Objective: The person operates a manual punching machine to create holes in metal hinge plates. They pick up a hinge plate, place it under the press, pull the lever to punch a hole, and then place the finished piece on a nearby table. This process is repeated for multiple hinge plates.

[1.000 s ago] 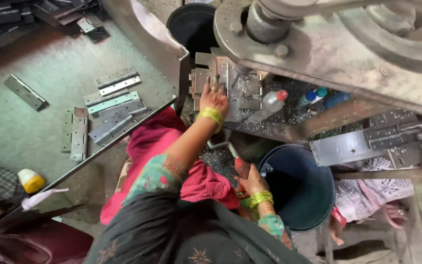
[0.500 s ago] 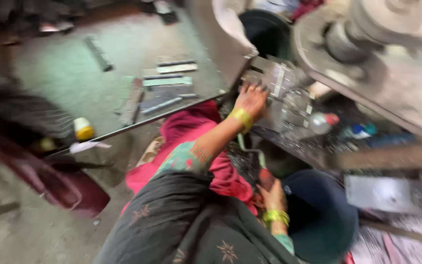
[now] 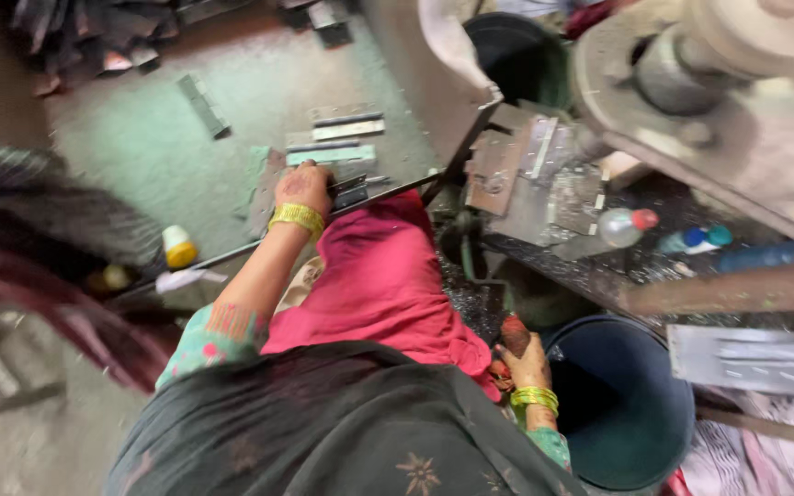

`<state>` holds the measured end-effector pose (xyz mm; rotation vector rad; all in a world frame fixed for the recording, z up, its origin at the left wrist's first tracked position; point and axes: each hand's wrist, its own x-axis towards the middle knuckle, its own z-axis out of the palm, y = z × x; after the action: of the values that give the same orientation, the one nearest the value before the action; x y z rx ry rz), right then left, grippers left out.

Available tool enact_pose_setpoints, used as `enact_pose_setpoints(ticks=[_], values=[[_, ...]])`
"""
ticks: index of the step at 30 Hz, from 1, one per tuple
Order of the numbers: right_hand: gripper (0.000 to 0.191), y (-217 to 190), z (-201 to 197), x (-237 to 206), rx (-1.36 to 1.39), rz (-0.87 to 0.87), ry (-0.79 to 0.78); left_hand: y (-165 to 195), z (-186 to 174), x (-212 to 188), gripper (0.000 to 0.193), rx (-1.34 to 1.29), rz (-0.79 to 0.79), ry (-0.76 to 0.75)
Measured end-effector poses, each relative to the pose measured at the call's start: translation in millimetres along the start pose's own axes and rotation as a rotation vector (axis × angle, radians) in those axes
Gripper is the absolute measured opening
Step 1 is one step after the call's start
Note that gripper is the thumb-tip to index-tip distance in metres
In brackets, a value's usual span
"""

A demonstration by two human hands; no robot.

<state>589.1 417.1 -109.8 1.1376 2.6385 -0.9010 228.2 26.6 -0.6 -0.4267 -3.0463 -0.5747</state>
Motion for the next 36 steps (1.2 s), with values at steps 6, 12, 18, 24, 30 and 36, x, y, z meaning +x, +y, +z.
enact_pose_setpoints(ticks=[6,12,18,24,30,36], values=[[0.077,-4.4,-2.5,-2.9,-0.015,-0.053,0.062,170.2,16.6,-2.3,0.022,-0.295,0.341,-0.03],[0.078,-15.0,-16.8,-15.7,-0.047,0.024,0.038,302.3,87.1,-33.3,0.041,-0.026,0.495,0.017],[0.072,-76.4,-79.0,-38.3,-0.016,0.159,-0.097,295.5,85.4,-62.5,0.041,0.152,0.532,-0.128],[0.065,-75.9,-91.3,-34.6,0.183,0.231,-0.164,309.5,95.1,-29.9,0.043,0.226,0.535,-0.334],[0.079,-53.4,-33.4,-23.2,-0.003,-0.023,0.006,300.7,124.6,-20.5,0.059,0.217,0.528,-0.257],[0.079,-19.5,-47.7,-12.8,0.252,0.264,-0.141,301.8,134.2,-10.6,0.058,0.136,0.522,-0.188]])
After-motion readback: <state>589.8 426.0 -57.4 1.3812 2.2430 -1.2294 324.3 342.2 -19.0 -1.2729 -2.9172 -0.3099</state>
